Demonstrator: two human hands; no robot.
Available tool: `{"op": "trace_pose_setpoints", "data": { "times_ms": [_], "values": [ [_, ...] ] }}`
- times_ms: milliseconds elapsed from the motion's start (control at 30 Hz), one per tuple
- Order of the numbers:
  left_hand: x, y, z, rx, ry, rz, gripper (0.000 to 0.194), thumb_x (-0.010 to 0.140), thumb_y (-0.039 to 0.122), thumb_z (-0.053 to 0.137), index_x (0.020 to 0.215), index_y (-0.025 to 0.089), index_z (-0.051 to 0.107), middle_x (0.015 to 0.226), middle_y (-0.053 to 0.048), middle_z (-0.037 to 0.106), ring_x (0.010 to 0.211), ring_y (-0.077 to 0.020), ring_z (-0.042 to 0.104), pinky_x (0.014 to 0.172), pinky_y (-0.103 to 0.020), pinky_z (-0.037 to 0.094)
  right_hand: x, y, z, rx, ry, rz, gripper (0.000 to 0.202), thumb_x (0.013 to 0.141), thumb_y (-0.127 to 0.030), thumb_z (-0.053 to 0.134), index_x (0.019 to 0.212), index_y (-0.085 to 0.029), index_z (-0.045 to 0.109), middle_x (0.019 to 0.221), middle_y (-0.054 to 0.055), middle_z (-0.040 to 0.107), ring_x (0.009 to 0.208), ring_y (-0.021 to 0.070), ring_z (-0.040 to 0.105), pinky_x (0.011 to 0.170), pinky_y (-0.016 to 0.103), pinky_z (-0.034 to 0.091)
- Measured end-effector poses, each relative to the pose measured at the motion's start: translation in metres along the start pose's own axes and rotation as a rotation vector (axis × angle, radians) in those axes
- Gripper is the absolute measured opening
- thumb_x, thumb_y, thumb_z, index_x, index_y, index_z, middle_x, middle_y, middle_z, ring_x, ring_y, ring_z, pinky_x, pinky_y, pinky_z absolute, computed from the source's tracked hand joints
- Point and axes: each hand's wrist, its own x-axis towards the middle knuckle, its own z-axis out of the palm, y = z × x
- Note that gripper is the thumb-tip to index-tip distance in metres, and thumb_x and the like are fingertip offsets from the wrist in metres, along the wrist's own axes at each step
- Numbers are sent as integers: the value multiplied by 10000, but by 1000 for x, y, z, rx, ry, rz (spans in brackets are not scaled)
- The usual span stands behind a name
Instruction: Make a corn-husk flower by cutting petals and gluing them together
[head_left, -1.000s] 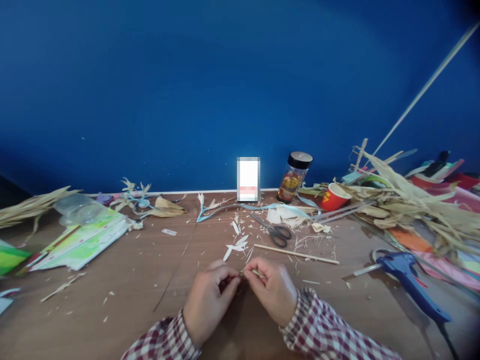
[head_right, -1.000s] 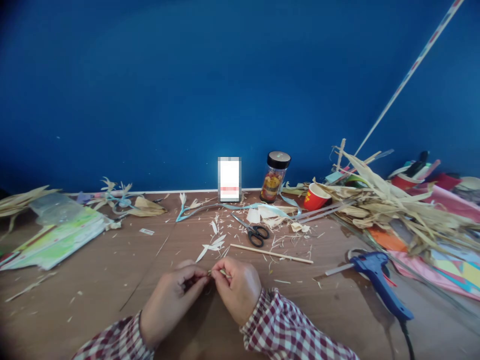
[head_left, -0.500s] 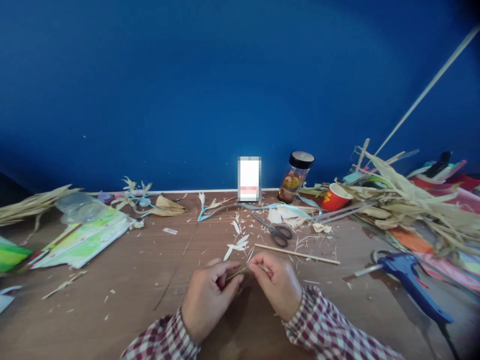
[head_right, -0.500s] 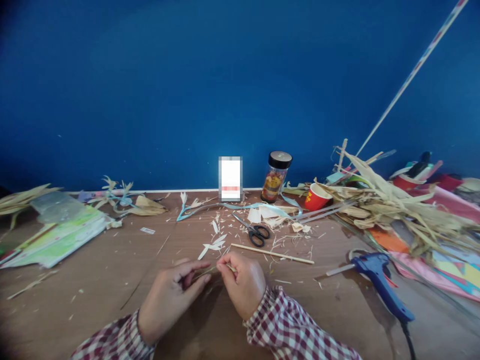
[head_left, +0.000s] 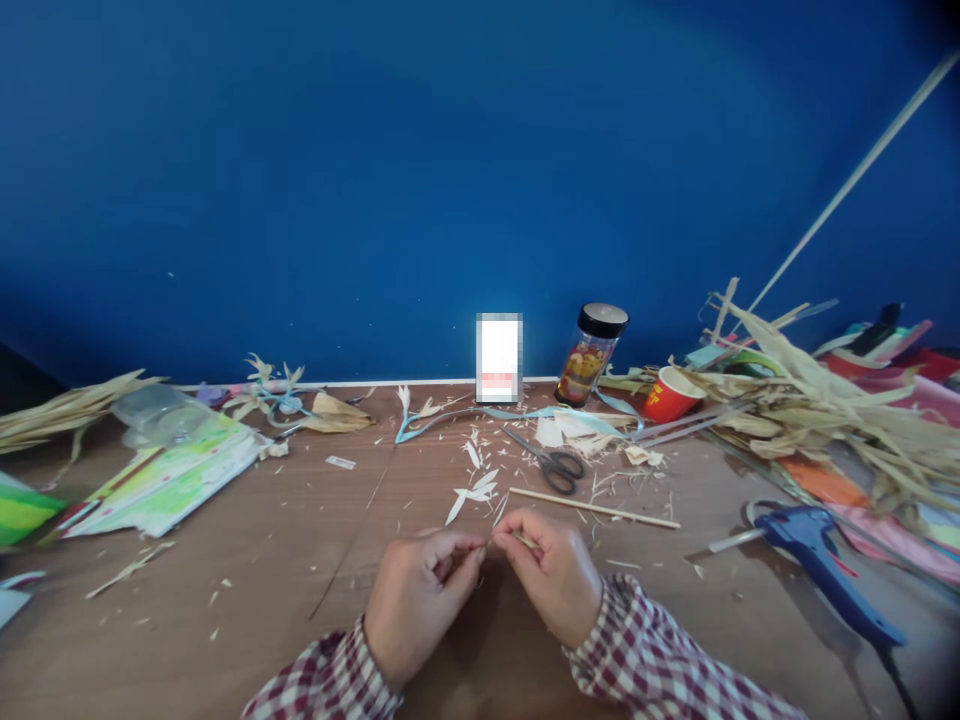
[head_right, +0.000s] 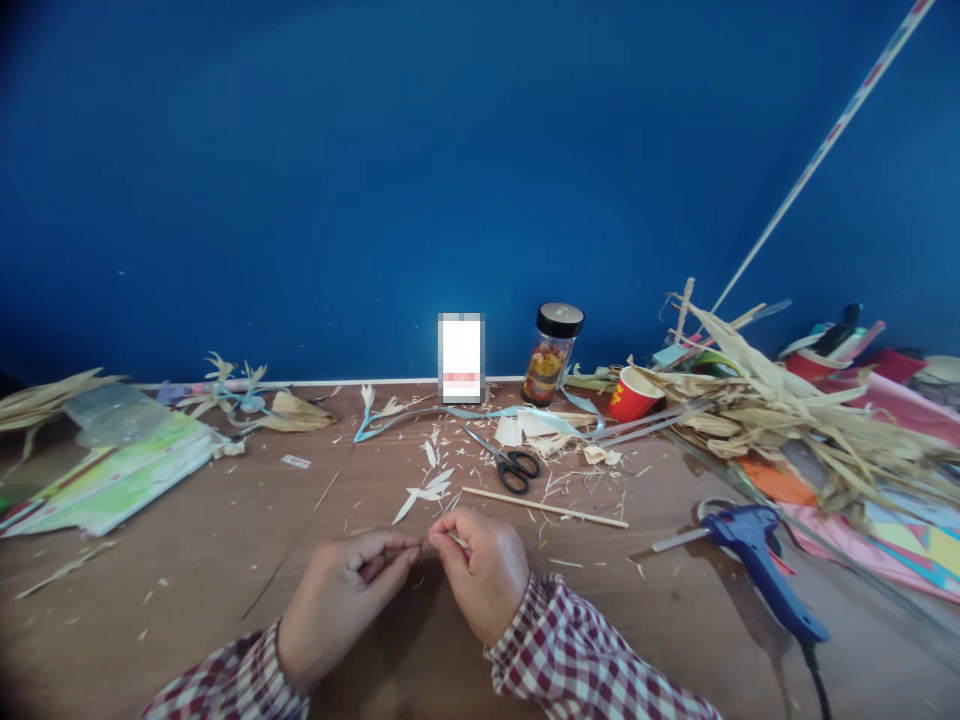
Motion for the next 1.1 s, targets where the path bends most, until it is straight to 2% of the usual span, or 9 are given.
{"op": "trace_pose_setpoints", "data": {
  "times_ms": [167,300,533,700,900,1100],
  "values": [
    [1,0,0,53,-16,-43,244,761,341,473,759,196,670,457,39,402,441,-106,412,446,-205,307,0,2,-1,16,11,6,150,817,-264,469,747,-206,589,634,-29,600,569,108,527,535,197,365],
    [1,0,-2,58,-14,-55,221,753,319,482,748,192,662,477,42,389,454,-106,432,467,-210,315,2,3,-3,38,35,20,158,818,-263,464,745,-197,589,651,-17,611,596,117,542,553,200,382],
    [-1,-2,-1,71,-12,2,318,768,364,470,985,213,647,461,48,408,419,-102,396,429,-207,295,2,1,-3,82,17,-1,155,820,-248,458,753,-189,584,641,-22,597,569,104,524,525,185,372],
    [-2,0,1,31,-33,46,279,784,288,441,909,208,677,537,4,583,469,-105,481,461,-196,338,0,-2,-2,41,-1,-7,156,819,-258,463,754,-197,591,633,-29,596,553,98,517,521,186,361],
    [-1,1,-1,93,14,31,271,769,274,447,856,194,691,466,24,500,429,-95,442,430,-195,304,1,-3,-5,33,22,1,164,820,-256,460,755,-198,598,637,-28,597,568,100,522,529,188,362],
    [2,4,-3,39,13,-8,267,766,312,457,810,172,680,473,25,460,458,-109,460,477,-210,345,4,0,-7,105,47,-6,168,818,-260,448,749,-173,574,634,-14,576,564,103,509,507,180,377]
  ]
}}
